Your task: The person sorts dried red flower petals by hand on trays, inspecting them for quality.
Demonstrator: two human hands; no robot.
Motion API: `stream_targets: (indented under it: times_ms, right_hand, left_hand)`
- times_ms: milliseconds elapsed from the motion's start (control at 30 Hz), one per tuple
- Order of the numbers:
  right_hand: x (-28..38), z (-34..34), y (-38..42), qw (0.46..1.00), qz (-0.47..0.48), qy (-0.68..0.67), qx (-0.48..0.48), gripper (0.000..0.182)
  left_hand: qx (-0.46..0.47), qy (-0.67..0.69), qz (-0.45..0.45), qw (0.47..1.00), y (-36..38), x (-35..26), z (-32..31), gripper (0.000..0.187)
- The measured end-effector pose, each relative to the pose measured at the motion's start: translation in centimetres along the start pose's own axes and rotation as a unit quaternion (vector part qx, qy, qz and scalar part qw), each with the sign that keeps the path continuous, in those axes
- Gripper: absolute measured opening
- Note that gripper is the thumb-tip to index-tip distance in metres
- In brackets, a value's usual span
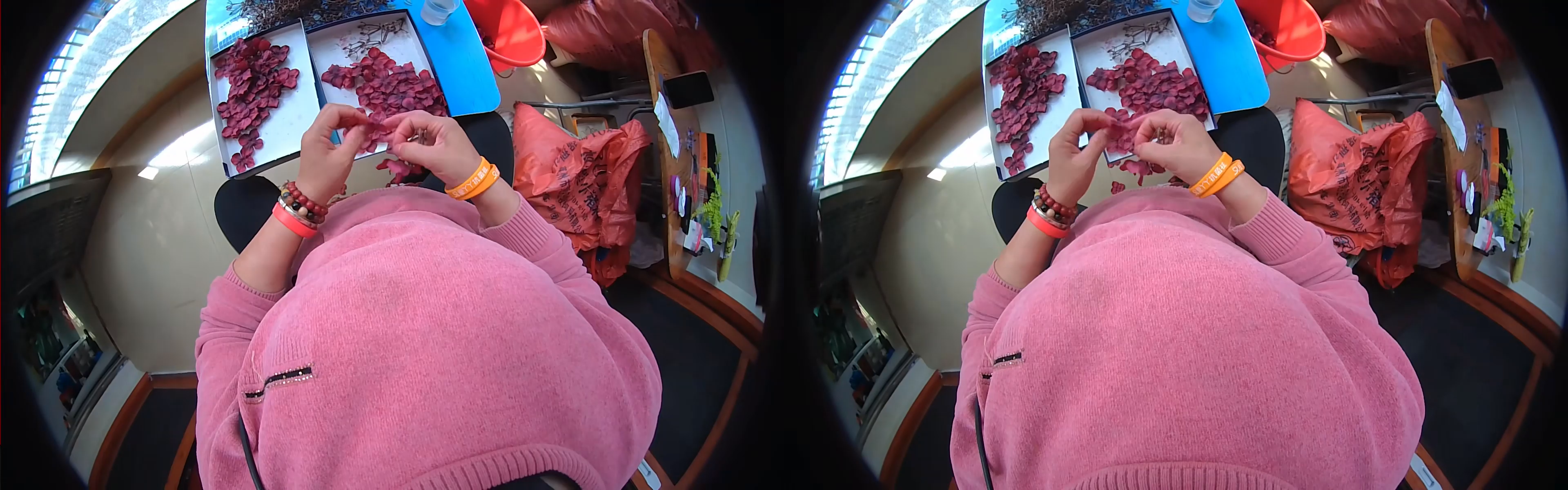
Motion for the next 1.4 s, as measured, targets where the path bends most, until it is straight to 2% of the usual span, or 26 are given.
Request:
stream_targets:
  times_ms: [100, 133, 233, 267, 367, 400, 600, 900, 1033, 1133, 1233, 1333, 1400]
  right_hand:
    - [1.1, -0.5, 0.7, 0.993, 0.077, 0.091, 0.026, 0.007]
    - [1.4, -0.7, 0.9, 0.989, 0.101, 0.108, 0.031, 0.006]
    - [1.0, -0.8, 0.4, 0.971, 0.16, 0.176, 0.039, 0.007]
    - [0.7, -1.1, 0.4, 0.979, 0.155, 0.135, 0.016, 0.007]
    - [1.2, -1.5, 0.6, 0.993, 0.055, 0.103, -0.03, 0.006]
    - [1.3, -1.7, 0.6, 0.988, 0.093, 0.113, -0.057, 0.005]
    - [0.6, -1.5, 0.9, 0.971, 0.138, 0.151, -0.123, 0.004]
    - [1.1, -1.7, 1.4, 0.964, 0.145, 0.154, -0.159, 0.003]
    - [0.6, -1.8, 1.2, 0.953, 0.191, 0.169, -0.165, 0.006]
    - [0.8, -1.8, 1.2, 0.942, 0.229, 0.192, -0.154, 0.006]
    - [1.0, -1.8, 1.3, 0.925, 0.265, 0.232, -0.143, 0.007]
    - [1.3, -1.9, 1.3, 0.908, 0.296, 0.264, -0.134, 0.008]
    - [1.2, -2.0, 1.3, 0.898, 0.322, 0.271, -0.128, 0.009]
  left_hand:
    - [0.002, 0.184, 0.204, 0.961, 0.5, 0.1, -0.3, 0.012]
    - [-0.002, 0.156, 0.214, 0.964, 0.6, 0.1, -0.3, 0.013]
    - [0.014, 0.167, 0.228, 0.959, 0.9, 0.1, -0.6, 0.014]
    - [0.014, 0.162, 0.233, 0.959, 1.0, -0.2, -0.6, 0.014]
    - [0.019, 0.155, 0.235, 0.959, 1.4, -1.0, -1.0, 0.014]
    - [0.023, 0.156, 0.227, 0.961, 1.5, -1.0, -1.1, 0.014]
    - [0.041, 0.18, 0.204, 0.961, 1.5, -1.2, -1.4, 0.011]
    - [0.036, 0.212, 0.191, 0.958, 1.5, -1.7, -1.7, 0.009]
    - [0.032, 0.217, 0.193, 0.956, 1.6, -1.8, -1.8, 0.009]
    - [0.029, 0.219, 0.177, 0.959, 1.7, -1.9, -1.8, 0.008]
    - [0.027, 0.091, 0.103, 0.99, 2.1, -1.8, -1.8, 0.007]
    - [0.012, -0.07, -0.041, 0.997, 1.9, -2.0, -1.6, 0.006]
    - [-0.013, -0.188, -0.152, 0.97, 1.8, -2.9, -1.7, 0.01]
Point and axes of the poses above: each hand's wrist, its own y-axis away from the middle knuckle, its own z-axis out of the back of the hand, x = y × z, the point moved 2 cm from there along -y, towards the middle knuckle, and after that the axes turned 4 degrees about -x, right-handed, at the moved point
